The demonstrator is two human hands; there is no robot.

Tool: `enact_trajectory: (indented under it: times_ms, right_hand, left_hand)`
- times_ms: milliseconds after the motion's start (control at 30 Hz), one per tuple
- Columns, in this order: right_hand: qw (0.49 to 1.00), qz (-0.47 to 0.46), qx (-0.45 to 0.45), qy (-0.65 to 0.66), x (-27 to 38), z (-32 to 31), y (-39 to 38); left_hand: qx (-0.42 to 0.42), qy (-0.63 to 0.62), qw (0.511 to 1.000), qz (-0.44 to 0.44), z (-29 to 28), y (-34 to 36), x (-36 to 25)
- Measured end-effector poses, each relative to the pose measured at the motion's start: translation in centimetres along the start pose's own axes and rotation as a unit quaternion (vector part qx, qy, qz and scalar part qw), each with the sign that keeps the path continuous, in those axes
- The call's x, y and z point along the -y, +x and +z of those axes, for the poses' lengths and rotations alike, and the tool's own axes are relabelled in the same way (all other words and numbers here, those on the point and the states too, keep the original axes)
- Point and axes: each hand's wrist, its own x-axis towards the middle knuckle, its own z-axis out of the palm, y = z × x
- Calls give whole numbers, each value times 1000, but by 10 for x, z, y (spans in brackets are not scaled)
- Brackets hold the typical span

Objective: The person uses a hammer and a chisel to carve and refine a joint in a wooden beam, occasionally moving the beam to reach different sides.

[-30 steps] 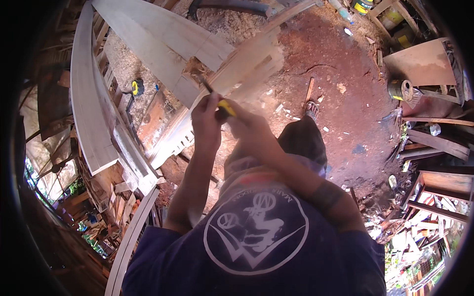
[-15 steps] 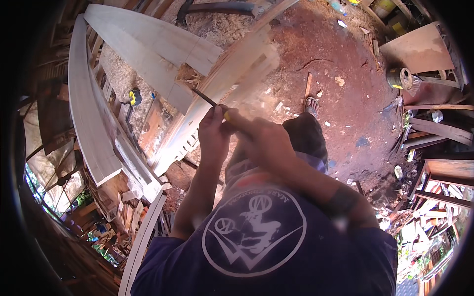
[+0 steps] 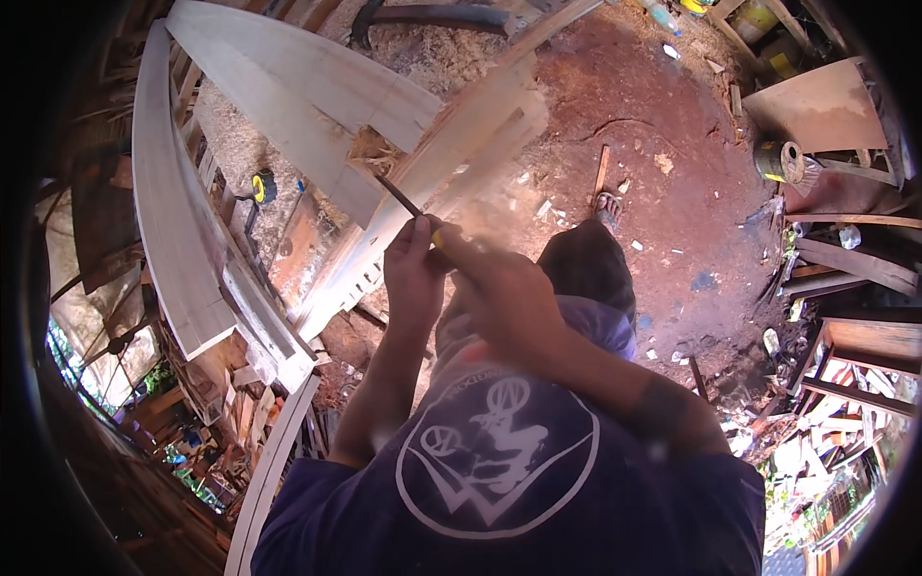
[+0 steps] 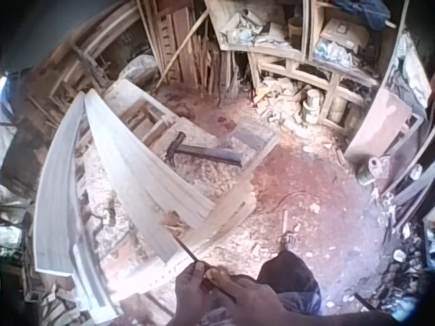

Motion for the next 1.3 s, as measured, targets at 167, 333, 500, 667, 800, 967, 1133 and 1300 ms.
enact_trajectory:
  times_ms: [167,333,500,667,800,967,1133,1300]
  right_hand:
    - [999,28,20,-15,0,9,12]
    - [1000,-16,-7,-25,-1,12,24]
    - [999,15,37,-27,-4,3,18]
    - [999,-2,37,-11,-7,9,18]
    - [998,-51,-17,-27,-4,8,9]
    - [999,32,8,4,0,-5,-6]
    - [999,-6,18,-29,-12,15,20]
    - [999,3,24,24,-14,22,34]
  left_hand:
    - [3,-47,999,10,-4,10,-6]
    - [7,10,1000,8,-8,24,-15]
    - [12,37,995,94,-4,19,-10]
    - [-28,146,989,18,-12,14,5]
    - [0,174,981,87,-16,7,13]
    - [15,24,997,-70,4,-3,4]
    - [5,18,999,32,-4,21,-16]
    - [10,-109,994,-31,-11,27,-13]
